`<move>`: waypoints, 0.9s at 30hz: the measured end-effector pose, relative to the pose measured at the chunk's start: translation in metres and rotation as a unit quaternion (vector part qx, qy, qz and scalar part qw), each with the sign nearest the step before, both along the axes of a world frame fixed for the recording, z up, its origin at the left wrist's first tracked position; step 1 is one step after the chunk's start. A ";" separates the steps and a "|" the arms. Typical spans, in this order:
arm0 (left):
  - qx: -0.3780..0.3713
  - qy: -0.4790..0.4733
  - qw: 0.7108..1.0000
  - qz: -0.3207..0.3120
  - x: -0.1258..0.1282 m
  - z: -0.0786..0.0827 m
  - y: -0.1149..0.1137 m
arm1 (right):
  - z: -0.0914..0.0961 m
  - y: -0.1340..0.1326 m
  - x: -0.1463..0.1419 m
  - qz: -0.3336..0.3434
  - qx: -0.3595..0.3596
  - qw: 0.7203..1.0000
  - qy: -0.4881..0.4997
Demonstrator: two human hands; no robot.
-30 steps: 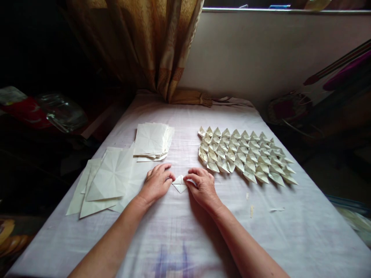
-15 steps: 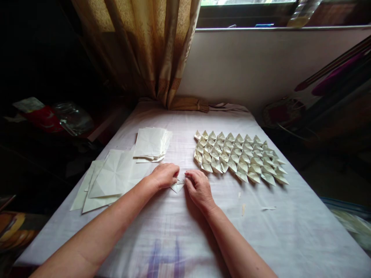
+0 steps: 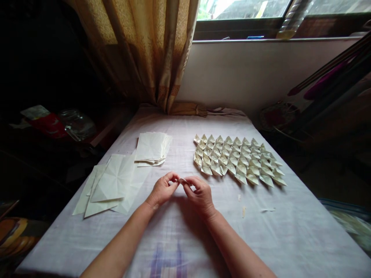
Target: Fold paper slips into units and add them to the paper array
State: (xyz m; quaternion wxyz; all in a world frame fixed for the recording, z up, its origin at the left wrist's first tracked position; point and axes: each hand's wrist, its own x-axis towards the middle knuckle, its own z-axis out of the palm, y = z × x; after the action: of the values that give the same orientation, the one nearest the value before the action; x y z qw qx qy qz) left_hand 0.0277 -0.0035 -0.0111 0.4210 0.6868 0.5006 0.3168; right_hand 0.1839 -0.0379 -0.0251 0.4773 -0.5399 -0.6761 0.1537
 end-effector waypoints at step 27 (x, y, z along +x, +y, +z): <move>0.196 0.266 0.943 -0.025 -0.026 -0.006 -0.027 | -0.008 -0.018 0.005 -0.003 -0.069 0.972 -0.226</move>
State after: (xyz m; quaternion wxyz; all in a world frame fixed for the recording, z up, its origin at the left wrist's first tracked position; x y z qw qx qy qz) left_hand 0.0019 -0.0307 -0.0168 0.1370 0.8272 0.5054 0.2039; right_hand 0.1891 -0.0557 -0.0328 0.2741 -0.5946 -0.7524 0.0724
